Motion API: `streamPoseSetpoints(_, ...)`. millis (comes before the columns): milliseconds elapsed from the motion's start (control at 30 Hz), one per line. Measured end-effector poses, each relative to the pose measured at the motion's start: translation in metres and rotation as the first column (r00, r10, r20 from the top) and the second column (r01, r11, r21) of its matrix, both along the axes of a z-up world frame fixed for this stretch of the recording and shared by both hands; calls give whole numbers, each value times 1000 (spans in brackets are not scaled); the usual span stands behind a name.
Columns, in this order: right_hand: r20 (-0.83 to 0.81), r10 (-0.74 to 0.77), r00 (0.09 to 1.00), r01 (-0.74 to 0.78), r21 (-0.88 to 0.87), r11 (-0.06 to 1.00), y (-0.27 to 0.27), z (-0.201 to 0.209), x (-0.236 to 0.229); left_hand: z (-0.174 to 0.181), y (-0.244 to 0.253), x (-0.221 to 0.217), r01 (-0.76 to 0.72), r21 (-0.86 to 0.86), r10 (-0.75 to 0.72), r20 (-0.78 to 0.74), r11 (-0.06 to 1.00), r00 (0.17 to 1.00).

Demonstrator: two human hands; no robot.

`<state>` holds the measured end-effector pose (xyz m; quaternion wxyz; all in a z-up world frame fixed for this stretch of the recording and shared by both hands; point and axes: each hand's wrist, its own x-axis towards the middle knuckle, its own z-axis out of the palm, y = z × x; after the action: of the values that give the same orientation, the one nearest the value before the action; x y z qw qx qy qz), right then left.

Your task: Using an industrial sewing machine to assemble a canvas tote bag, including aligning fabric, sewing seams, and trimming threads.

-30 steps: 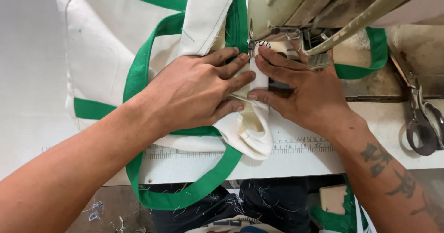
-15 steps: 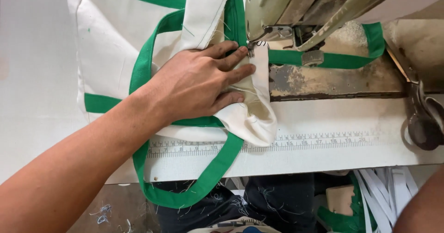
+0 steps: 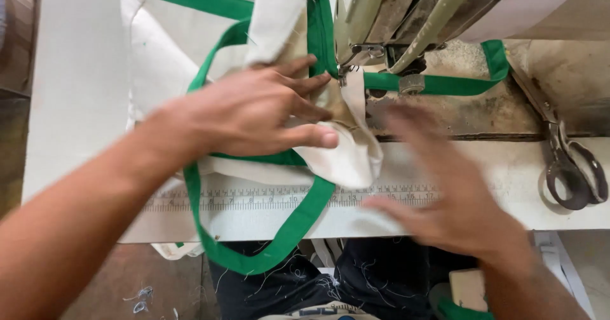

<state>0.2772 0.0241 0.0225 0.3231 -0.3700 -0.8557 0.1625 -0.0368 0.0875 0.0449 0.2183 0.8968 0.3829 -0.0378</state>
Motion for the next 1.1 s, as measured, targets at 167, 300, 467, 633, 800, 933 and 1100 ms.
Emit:
streamPoseSetpoints(167,86,344,935,-342,-31,939,24,-40,-63,90,-46,-12,263,322,11,-651,909,759)
streamPoseSetpoints(300,163,428,889,-450,144,881,4,-12,-60,19,-112,101,126,810,53,-190,572,980)
streamPoseSetpoints(467,157,392,907,-400,24,916,-25,-47,-25,-31,-87,140,247,341,-196,-177,907,965)
streamPoseSetpoints(633,256,345,903,-365,37,930,-47,-43,-20,17,-68,60,67,69,-32,-424,995,905)
streamPoseSetpoints(800,378,280,883,-345,117,931,-51,-27,-30,12,-67,47,-132,246,272,-715,960,644)
streamPoseSetpoints(933,348,334,876,-389,99,916,-43,-10,-29,31,-47,52,-2,271,129,-452,963,883)
streamPoseSetpoints(1100,34,478,878,-476,178,861,-28,1,-33,-57,-67,50,82,579,86,-257,811,963)
